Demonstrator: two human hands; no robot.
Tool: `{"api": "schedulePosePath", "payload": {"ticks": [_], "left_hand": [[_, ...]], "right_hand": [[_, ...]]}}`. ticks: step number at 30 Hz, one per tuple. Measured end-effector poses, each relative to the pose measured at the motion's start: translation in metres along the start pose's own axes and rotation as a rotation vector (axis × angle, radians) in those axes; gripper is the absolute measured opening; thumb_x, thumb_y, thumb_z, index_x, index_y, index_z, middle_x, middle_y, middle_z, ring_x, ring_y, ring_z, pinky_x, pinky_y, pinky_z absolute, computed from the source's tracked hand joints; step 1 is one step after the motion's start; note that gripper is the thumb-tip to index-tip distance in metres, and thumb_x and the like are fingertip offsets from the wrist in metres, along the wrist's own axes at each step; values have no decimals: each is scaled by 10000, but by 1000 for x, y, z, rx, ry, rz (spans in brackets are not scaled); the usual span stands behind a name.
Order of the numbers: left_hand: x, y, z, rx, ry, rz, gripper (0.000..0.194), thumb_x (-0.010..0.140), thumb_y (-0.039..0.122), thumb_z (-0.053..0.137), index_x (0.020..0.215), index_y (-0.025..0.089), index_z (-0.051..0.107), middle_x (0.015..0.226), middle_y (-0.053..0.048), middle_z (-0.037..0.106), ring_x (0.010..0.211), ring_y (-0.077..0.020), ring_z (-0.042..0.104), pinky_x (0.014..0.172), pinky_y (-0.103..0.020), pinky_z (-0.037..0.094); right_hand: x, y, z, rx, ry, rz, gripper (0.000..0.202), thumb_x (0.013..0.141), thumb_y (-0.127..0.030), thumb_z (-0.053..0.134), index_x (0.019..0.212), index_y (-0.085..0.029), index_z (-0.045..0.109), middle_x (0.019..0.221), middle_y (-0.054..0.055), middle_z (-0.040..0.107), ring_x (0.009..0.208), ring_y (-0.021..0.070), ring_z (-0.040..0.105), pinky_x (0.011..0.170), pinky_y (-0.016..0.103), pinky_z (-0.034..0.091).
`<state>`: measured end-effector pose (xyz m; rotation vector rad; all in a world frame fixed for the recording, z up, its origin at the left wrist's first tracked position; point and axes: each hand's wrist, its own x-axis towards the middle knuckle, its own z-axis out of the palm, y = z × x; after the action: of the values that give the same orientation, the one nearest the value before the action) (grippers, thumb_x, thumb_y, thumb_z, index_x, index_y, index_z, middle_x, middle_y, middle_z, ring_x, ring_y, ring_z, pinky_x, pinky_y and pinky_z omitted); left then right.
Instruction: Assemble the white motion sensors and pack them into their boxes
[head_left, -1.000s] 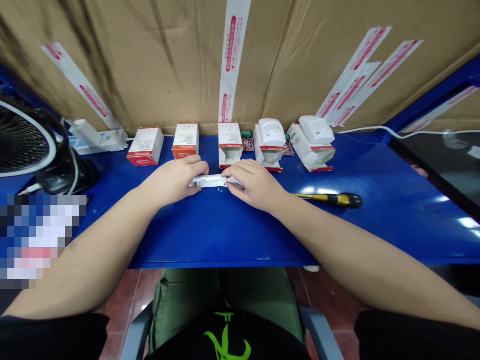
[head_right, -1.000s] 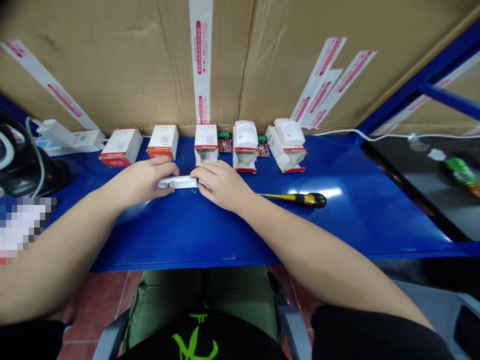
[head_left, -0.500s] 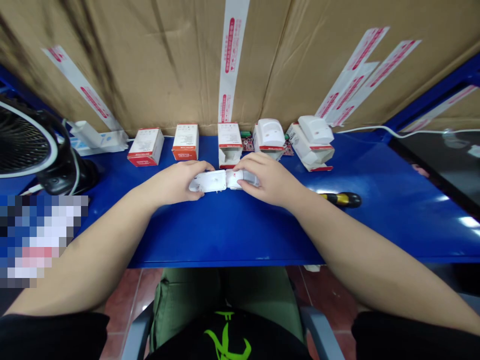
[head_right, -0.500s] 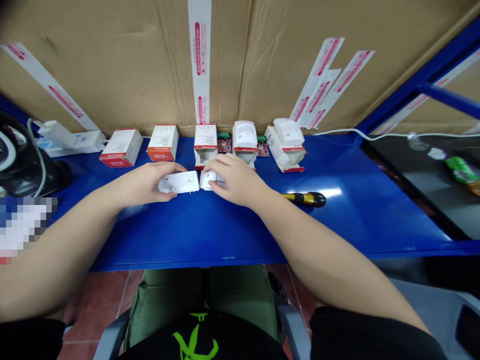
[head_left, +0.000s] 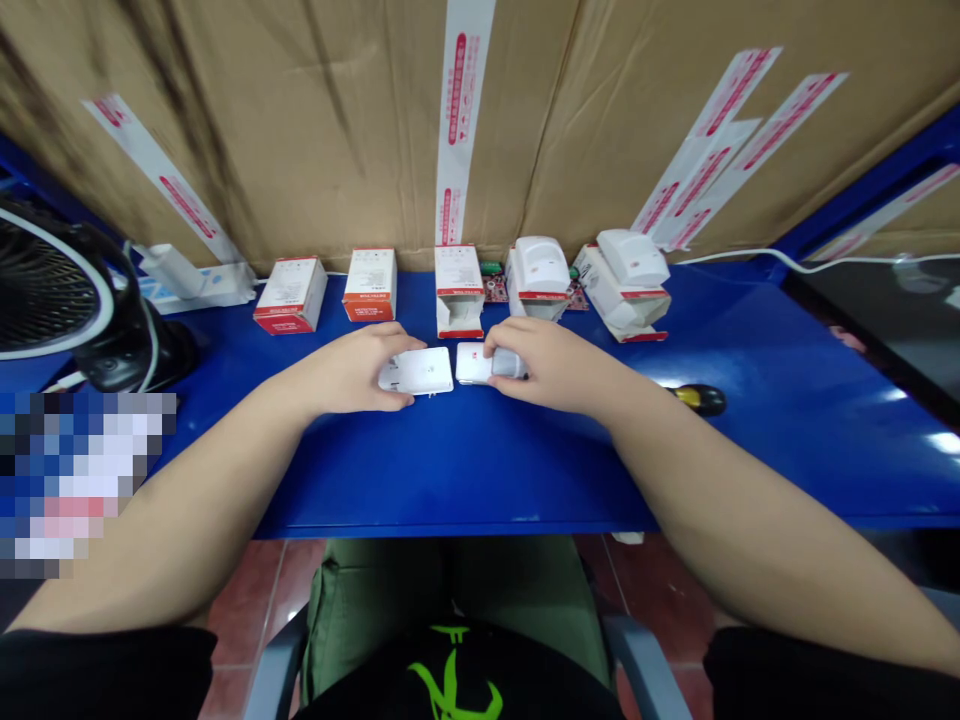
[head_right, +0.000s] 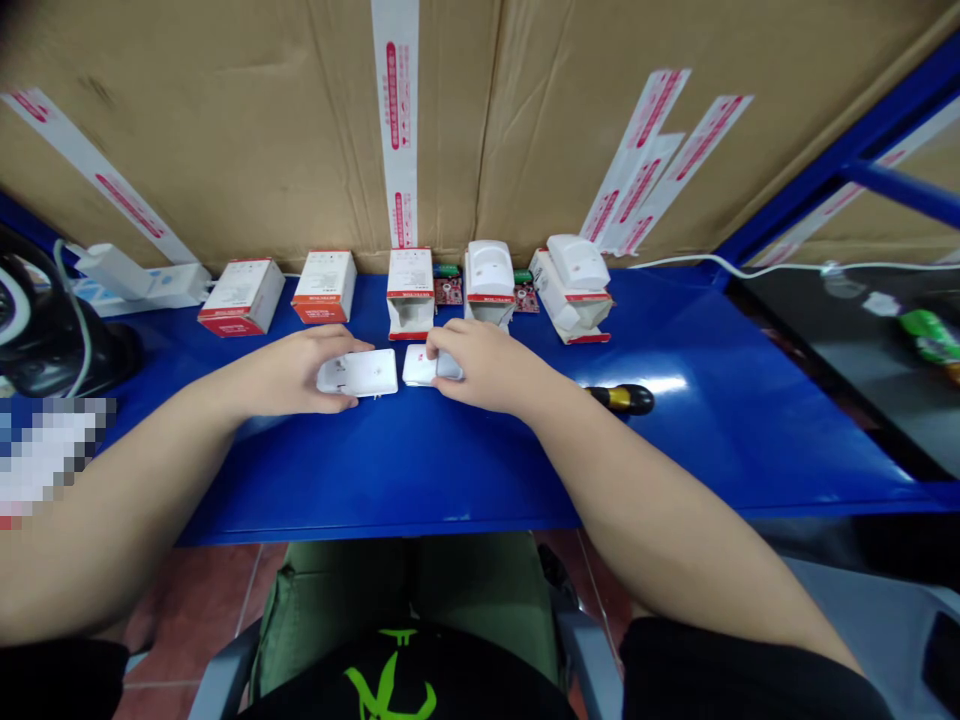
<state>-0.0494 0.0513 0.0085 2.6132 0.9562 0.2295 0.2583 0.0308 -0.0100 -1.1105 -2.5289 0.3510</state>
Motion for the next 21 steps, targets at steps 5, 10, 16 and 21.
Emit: {"api": "schedulePosePath", "payload": {"ticks": [5,10,16,21], "left_hand": [[1,2,3,-22,-8,38,579,838,341,815,1381,167,714,1238,-120,771,1129,-305,735,1060,-460,585],[2,2,10,-28,4,44,579,846,362,836,1378,158,731,1207,-118,717,1110,-289,715,1044,-451,600],[2,1,12,-36,-5,26,700,870,428,842,1483,143,664,1246,-140,711,1138,-312,710,1063,-486,592],[0,-3,11,-60,22,32,822,857,572,854,1536,173,617,1321,-156,709,1216,-335,704,1089,-493,577]], "right_hand": [[-2,-1,-8,2,-65,-16,128,872,-240,714,981,-241,646,997,83,703,956,290,684,798,393,518],[-6,3,-14,8,-106,-38,179,802,-176,731,953,-247,666,970,64,693,927,273,661,808,386,521],[-10,2,-21,9,-143,-36,127,853,-229,735,972,-245,697,1007,69,726,916,266,706,803,398,550],[0,18,-33,-52,84,-5,65,941,-323,690,960,-263,703,940,68,756,874,279,693,802,453,567]]}}
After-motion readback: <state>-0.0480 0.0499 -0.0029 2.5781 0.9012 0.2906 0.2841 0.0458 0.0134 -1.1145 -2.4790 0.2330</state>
